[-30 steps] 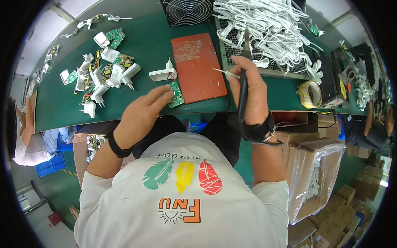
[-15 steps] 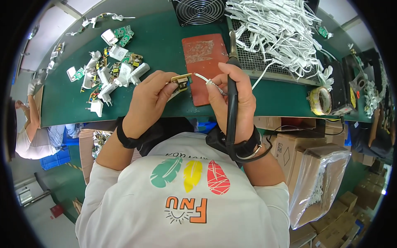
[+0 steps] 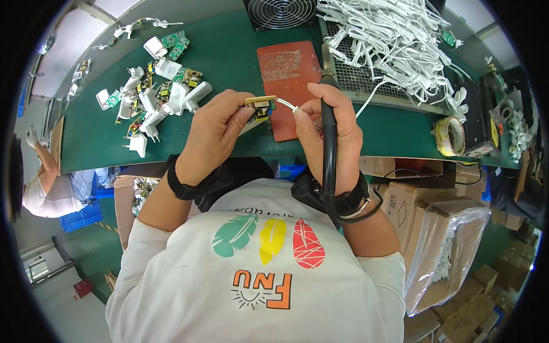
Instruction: Solder wires onto small electronic circuit boards at a manufacturing station.
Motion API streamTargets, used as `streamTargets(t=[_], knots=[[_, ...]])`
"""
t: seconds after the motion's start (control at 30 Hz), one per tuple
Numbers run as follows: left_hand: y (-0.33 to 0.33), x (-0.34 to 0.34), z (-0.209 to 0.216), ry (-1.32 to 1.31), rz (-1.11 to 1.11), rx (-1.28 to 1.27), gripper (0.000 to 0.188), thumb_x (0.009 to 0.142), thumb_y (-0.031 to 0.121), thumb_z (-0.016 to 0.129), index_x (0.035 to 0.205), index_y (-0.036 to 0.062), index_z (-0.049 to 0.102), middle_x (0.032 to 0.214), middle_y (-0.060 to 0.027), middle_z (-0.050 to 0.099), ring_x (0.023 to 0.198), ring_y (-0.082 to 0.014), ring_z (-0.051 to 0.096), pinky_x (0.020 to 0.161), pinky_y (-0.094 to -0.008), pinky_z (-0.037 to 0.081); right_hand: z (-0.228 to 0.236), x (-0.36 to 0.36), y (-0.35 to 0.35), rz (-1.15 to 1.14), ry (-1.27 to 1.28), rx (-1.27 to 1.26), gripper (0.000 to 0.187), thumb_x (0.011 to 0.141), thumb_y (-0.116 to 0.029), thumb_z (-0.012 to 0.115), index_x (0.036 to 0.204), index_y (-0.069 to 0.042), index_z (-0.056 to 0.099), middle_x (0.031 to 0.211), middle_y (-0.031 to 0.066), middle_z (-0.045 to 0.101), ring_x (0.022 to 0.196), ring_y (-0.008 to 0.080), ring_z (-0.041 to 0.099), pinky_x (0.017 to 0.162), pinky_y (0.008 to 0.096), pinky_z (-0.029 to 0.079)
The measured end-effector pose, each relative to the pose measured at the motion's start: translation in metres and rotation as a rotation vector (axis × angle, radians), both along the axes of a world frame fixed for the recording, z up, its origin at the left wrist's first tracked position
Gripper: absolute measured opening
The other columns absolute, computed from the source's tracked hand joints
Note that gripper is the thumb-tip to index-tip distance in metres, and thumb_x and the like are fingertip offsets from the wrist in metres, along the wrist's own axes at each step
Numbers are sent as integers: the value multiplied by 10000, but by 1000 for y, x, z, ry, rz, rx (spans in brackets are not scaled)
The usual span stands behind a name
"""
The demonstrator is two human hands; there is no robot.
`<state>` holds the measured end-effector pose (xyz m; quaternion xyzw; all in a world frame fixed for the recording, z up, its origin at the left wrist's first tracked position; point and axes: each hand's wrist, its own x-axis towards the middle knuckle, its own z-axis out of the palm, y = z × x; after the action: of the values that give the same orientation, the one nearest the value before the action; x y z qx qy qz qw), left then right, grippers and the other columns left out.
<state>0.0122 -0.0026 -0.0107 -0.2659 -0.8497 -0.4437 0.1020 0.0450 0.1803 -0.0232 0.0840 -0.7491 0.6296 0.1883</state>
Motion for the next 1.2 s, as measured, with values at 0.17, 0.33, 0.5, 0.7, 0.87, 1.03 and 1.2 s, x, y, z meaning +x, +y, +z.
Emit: streamTargets(t=[0.17, 0.33, 0.5, 0.7, 0.87, 1.03, 1.2], knots=[[1, 1, 1, 14, -12, -18, 130, 815, 57, 582, 943, 37, 584, 772, -106, 549, 666, -283, 554, 578, -337, 451, 1, 1, -1, 4, -22, -22, 404, 805, 45, 593, 1175, -50, 464, 816, 34, 585, 611, 22, 475, 511, 152, 400], [2, 2, 0, 35, 1, -32, 137, 811, 64, 585, 946, 41, 586, 770, -105, 555, 675, -290, 559, 579, -343, 452, -1, 1, -6, -13, 2, -51, 400, 804, 44, 596, 1172, -42, 463, 819, 38, 590, 624, 27, 495, 517, 153, 408], [2, 2, -3, -11, -23, -34, 133, 835, 49, 568, 958, 8, 595, 767, -102, 557, 667, -224, 545, 593, -284, 440, -15, 3, -9, -49, 106, -73, 397, 797, 42, 609, 1161, -32, 469, 843, 44, 599, 649, 41, 525, 531, 159, 421], [2, -3, -8, -76, -20, 52, 106, 791, 70, 598, 882, 15, 595, 730, -129, 552, 661, -307, 551, 574, -359, 444, -22, 2, -10, -128, 208, 187, 401, 749, 55, 643, 1116, -42, 513, 825, 73, 605, 693, 114, 586, 575, 219, 464], [3, -4, -7, -41, -47, 33, 111, 789, 71, 600, 880, 8, 594, 730, -130, 555, 653, -310, 544, 565, -362, 436, -18, 3, -11, -188, 232, 322, 410, 716, 73, 650, 1091, -48, 535, 799, 103, 606, 691, 182, 610, 606, 271, 490], [4, -1, -7, -18, -45, 43, 103, 781, 69, 602, 874, 24, 590, 715, -121, 542, 650, -301, 540, 558, -360, 439, -20, 3, -7, -202, 206, 365, 394, 772, 31, 648, 1134, -34, 508, 864, 52, 613, 714, 68, 585, 564, 172, 450], [7, 4, -12, 214, 5, -115, 146, 760, 57, 608, 905, 54, 608, 744, -88, 563, 652, -242, 561, 555, -311, 454, -14, 5, -12, -125, 123, 131, 367, 786, 30, 631, 1127, -35, 514, 863, 54, 607, 704, 60, 572, 579, 174, 450]])
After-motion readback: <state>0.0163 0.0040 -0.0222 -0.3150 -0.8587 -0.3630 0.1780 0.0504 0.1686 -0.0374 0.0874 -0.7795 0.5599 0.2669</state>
